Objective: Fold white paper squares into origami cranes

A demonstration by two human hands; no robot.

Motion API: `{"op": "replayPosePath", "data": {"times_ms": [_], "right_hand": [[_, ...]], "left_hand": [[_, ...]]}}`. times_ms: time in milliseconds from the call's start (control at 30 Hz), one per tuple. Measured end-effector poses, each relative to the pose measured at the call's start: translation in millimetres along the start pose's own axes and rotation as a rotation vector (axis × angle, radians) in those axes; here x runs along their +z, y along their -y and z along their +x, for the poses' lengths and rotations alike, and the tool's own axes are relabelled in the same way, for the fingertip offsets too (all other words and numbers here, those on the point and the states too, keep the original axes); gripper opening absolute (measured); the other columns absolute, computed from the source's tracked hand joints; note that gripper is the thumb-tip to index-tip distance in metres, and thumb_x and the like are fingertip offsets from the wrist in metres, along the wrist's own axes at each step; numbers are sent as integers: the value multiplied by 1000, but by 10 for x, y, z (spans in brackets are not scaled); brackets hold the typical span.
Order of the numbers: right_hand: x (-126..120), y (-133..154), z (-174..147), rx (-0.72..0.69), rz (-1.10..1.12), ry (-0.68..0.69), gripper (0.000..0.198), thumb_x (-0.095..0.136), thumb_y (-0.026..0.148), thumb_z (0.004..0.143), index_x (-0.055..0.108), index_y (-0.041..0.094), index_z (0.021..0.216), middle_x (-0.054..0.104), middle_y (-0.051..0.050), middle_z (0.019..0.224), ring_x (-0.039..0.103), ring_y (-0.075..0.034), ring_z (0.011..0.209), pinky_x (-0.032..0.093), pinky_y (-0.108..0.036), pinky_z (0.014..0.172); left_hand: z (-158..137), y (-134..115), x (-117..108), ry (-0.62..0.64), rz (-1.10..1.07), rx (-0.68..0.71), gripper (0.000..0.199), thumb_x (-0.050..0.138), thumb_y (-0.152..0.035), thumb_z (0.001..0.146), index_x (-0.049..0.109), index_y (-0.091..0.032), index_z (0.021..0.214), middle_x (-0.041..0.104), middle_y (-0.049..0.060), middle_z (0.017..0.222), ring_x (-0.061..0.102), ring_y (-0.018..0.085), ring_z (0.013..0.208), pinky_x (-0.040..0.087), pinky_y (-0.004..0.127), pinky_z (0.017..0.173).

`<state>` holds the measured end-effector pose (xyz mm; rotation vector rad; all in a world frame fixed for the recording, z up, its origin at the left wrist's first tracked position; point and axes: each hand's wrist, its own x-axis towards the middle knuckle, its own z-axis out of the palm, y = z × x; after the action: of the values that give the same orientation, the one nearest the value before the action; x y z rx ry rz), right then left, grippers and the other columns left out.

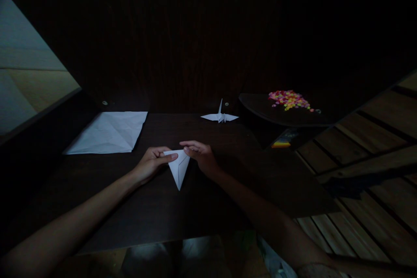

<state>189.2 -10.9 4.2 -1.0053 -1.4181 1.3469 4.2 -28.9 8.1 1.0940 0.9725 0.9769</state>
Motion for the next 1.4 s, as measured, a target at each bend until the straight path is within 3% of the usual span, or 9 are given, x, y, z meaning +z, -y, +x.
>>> {"op": "replayPosePath", "data": {"times_ms": [267,567,700,800,933,1100,1400], "right_hand": [[4,-30,34,67,109,-89,32,68,42,71,70,18,93,66,-1,68,54,-13,58,39,-23,53],[-3,-32,39,85,111,-53,38,68,39,72,64,19,105,64,1,66,55,-12,57,38,-22,50],[15,-38,37,126,176,42,56,79,31,61,56,22,111,69,-2,84,64,-16,69,48,-25,57],[24,-54,41,114,199,74,63,83,25,55,54,21,110,68,-2,86,66,-17,74,52,-29,65],[19,-81,44,79,192,107,66,83,22,54,51,21,112,65,2,77,66,-15,69,53,-28,66],[19,-84,16,23,115,153,65,82,20,55,51,21,112,62,5,72,62,-11,61,49,-22,55],[19,-79,-8,-9,107,168,59,82,25,59,53,21,110,62,2,79,65,-13,70,51,-25,61]], "left_hand": [[29,36,22,-19,-65,8,32,77,-42,68,71,-11,76,69,5,70,62,15,64,47,24,63],[10,-23,62,-18,-174,14,33,76,-41,68,72,-9,70,68,7,68,63,17,67,50,29,68],[19,0,59,-71,-131,71,31,76,-42,68,72,-11,71,68,3,67,61,15,65,49,26,65],[10,-7,57,-110,-51,72,31,77,-42,66,73,-12,73,68,2,65,59,13,60,46,23,60],[-11,-39,52,-110,61,46,34,78,-42,63,74,-12,80,69,3,65,58,13,58,44,23,56],[-12,-25,30,-131,194,55,30,79,-41,61,73,-13,70,67,1,59,55,12,52,40,22,53],[1,49,37,-182,155,162,24,78,-36,63,73,-14,71,69,2,67,58,13,60,41,22,58]]}}
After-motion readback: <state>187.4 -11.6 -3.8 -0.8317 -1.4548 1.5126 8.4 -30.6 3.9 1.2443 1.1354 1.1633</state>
